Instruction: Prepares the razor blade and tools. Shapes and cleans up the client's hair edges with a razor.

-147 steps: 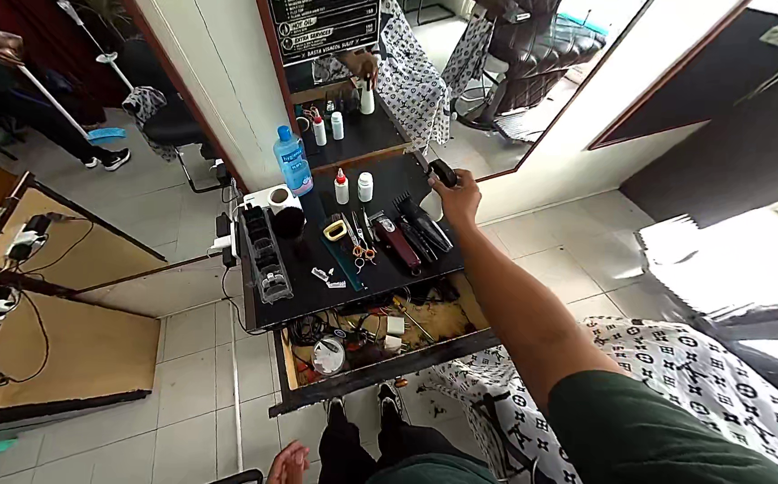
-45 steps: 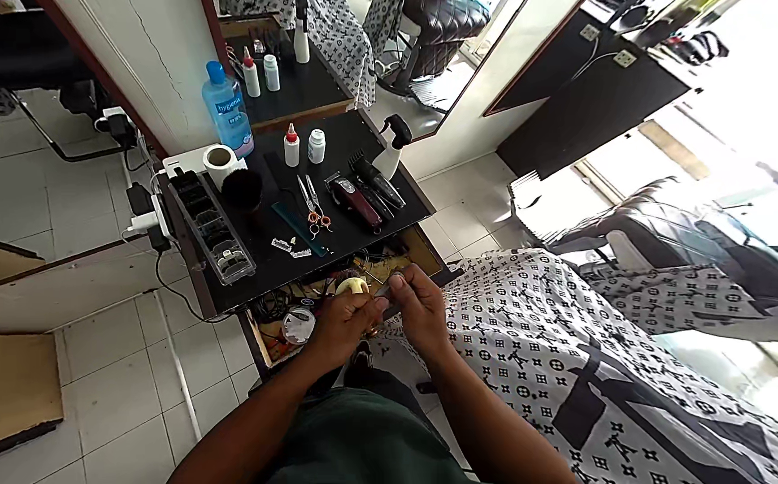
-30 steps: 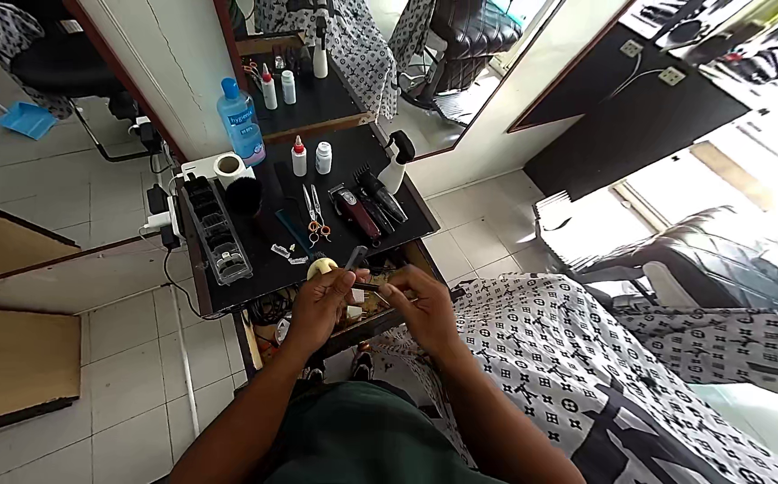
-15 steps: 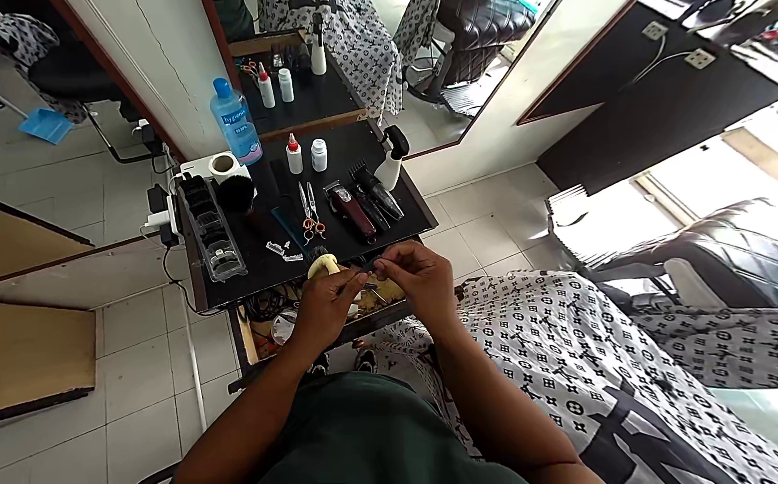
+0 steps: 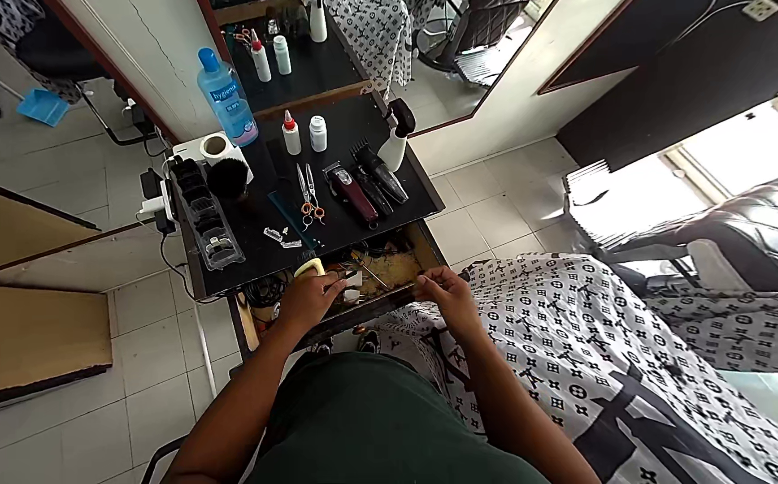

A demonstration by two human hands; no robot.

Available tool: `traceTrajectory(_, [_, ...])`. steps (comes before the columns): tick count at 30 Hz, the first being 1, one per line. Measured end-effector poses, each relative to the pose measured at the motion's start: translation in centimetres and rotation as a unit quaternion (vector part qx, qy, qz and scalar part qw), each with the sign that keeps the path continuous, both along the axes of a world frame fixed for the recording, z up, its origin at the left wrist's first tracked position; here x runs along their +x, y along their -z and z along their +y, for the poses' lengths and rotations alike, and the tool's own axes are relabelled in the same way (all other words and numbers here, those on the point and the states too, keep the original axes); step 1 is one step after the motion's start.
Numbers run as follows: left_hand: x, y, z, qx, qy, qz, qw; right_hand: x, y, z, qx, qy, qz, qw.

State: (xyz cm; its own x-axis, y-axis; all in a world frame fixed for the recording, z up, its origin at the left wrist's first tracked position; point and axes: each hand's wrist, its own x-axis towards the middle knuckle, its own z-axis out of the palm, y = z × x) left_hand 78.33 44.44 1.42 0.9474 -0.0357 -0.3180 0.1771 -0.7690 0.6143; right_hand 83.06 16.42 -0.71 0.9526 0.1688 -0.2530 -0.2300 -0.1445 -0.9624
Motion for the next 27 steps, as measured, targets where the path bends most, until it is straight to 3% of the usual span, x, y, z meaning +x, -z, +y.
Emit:
traceTrajectory(3, [1.9,-0.6,-1.0,0.081,0.064,0.062,0.993,-0.1,0.5,-1.8,-0.010,0.036,-0.004,0.999])
traceTrajectory(7, [4.1,-0.6,-2.7,0.120,0.113,0.040,0.985,0.0,0.6,-2.5,-0.010,0.052,-0.022,0.998])
traceTrajectory(16, [6.4,-1.3,-4.5,0.181,0.158,-0.017,0.971,-0.1,1.0,-3.4,0.001,0.079,-0.049,0.996])
traceTrajectory(19, [7.3,-1.6,-4.3,0.198,0.128,-0.044,0.971,-0.2,0.8,-4.2,0.002,0.091,-0.060,0.994])
traceTrajectory(23, [7.8,-1.8,-5.1,0.254,0.146,-0.002,0.956,-0.8,1.3,-5.5,-0.012,0.105,-0.048,0.993])
traceTrajectory(27, [9.3,-1.3,-7.8,0.251,0.165,0.005,0.954,-1.2,2.0,-6.0,-0.015,0.114,-0.033,0.993])
